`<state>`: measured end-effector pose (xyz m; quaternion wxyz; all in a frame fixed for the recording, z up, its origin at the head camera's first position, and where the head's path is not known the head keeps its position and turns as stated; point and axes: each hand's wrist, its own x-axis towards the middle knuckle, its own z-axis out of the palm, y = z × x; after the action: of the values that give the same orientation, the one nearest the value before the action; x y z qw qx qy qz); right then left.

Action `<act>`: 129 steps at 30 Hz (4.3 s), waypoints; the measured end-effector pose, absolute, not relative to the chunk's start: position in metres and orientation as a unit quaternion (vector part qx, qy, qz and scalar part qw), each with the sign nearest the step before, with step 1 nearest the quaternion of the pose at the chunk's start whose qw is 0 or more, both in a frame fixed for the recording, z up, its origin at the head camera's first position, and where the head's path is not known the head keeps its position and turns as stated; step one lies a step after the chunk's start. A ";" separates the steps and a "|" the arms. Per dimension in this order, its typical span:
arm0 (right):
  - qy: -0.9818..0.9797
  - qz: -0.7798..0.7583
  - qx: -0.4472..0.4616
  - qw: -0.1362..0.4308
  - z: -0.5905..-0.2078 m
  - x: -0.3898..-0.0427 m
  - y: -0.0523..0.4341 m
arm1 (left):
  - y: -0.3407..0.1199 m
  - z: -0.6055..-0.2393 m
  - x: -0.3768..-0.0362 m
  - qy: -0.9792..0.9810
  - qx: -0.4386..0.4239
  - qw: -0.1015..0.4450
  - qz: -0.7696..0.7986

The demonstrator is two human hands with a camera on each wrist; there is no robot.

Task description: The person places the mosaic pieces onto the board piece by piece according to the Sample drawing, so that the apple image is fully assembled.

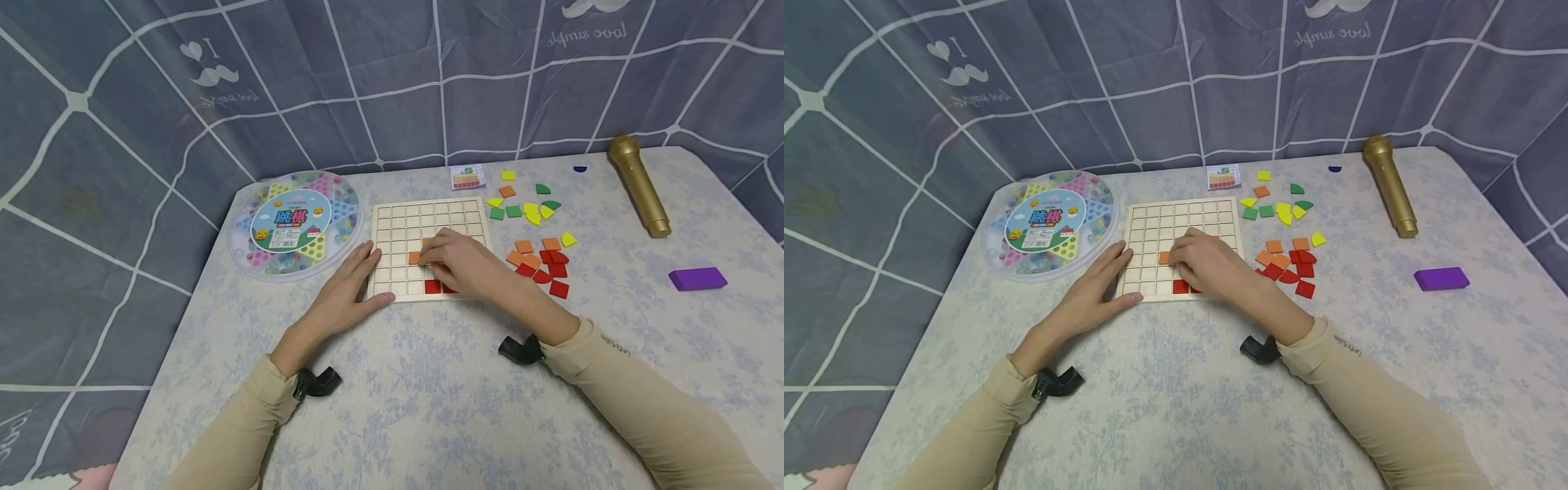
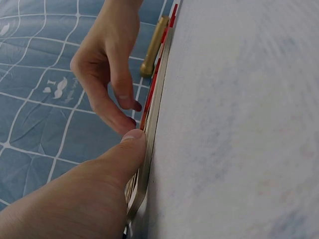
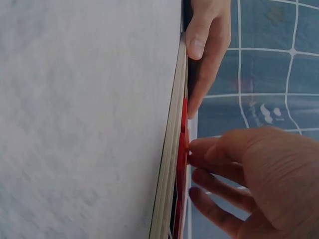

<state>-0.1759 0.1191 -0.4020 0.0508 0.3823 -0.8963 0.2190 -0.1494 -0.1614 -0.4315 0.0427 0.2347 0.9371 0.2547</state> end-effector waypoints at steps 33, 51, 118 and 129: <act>-0.954 0.265 0.142 -0.018 -0.373 -0.223 0.230 | -0.161 -0.433 -0.150 0.938 0.235 0.038 0.253; -0.962 0.265 0.055 -0.037 -0.391 -0.233 0.265 | -0.161 -0.431 -0.149 0.939 0.233 0.040 0.250; -0.940 0.276 0.201 -0.027 -0.388 -0.247 0.192 | -0.161 -0.431 -0.149 0.938 0.234 0.039 0.254; -0.926 0.303 0.224 -0.021 -0.394 -0.254 0.146 | -0.160 -0.432 -0.150 0.939 0.231 0.043 0.250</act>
<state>-0.2536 0.1462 -0.3938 -0.0212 0.2239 -0.9260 0.3033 -0.1495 -0.1595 -0.4322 0.0425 0.2313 0.9393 0.2499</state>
